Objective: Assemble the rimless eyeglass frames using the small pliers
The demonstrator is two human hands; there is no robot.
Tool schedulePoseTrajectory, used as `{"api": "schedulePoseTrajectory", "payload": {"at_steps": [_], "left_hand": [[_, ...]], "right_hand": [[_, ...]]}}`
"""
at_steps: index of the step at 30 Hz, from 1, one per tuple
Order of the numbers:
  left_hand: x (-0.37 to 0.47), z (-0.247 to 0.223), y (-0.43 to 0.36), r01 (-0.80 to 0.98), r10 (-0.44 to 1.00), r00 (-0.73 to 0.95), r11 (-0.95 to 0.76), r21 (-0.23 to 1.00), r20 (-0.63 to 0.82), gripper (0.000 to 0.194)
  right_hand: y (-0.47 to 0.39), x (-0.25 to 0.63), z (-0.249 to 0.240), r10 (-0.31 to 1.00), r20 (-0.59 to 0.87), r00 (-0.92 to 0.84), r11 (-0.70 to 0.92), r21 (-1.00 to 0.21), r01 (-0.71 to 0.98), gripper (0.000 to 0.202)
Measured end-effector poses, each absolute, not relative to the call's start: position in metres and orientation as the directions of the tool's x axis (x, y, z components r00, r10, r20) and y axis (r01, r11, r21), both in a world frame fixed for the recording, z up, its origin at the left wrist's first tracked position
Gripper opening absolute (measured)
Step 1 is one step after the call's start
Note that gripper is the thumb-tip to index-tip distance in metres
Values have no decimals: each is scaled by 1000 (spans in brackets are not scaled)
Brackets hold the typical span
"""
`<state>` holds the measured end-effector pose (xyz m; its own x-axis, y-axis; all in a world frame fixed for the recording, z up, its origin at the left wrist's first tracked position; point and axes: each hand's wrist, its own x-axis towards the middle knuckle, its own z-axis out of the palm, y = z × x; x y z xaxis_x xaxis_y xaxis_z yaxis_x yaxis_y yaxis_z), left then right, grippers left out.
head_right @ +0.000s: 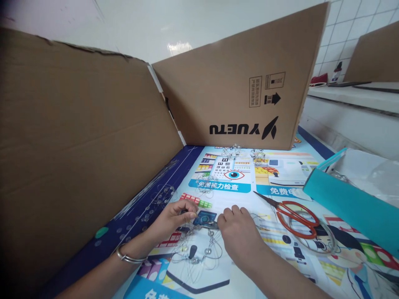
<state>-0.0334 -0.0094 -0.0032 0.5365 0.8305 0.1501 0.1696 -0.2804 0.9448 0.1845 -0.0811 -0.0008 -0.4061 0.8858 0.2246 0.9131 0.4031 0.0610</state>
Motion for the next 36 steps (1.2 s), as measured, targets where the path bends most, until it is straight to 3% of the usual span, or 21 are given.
{"api": "schedulePoseTrajectory", "payload": {"at_steps": [4,7,13,20,28,36], "left_hand": [[-35,7,-12,115,820,549,-267,957,163,17],[-31,14,-20,107,809,573,-234,966,132,17],[-20,27,-44,175,762,643,-235,956,70,17],[-14,26,-50,239,785,620,-211,948,19,13],[-8,27,-55,298,840,527,-325,898,129,13],[-6,25,-56,284,888,443,-267,921,121,18]], "right_hand": [[-79,184,6,937,230,-262,318,-255,913,10],[-79,183,16,947,262,-186,298,-498,814,11],[-83,174,33,933,227,-278,347,-770,536,11],[-88,166,30,922,253,-295,377,-763,525,12],[-89,164,29,911,322,-258,412,-736,537,14],[-87,159,23,918,362,-161,394,-788,474,21]]}}
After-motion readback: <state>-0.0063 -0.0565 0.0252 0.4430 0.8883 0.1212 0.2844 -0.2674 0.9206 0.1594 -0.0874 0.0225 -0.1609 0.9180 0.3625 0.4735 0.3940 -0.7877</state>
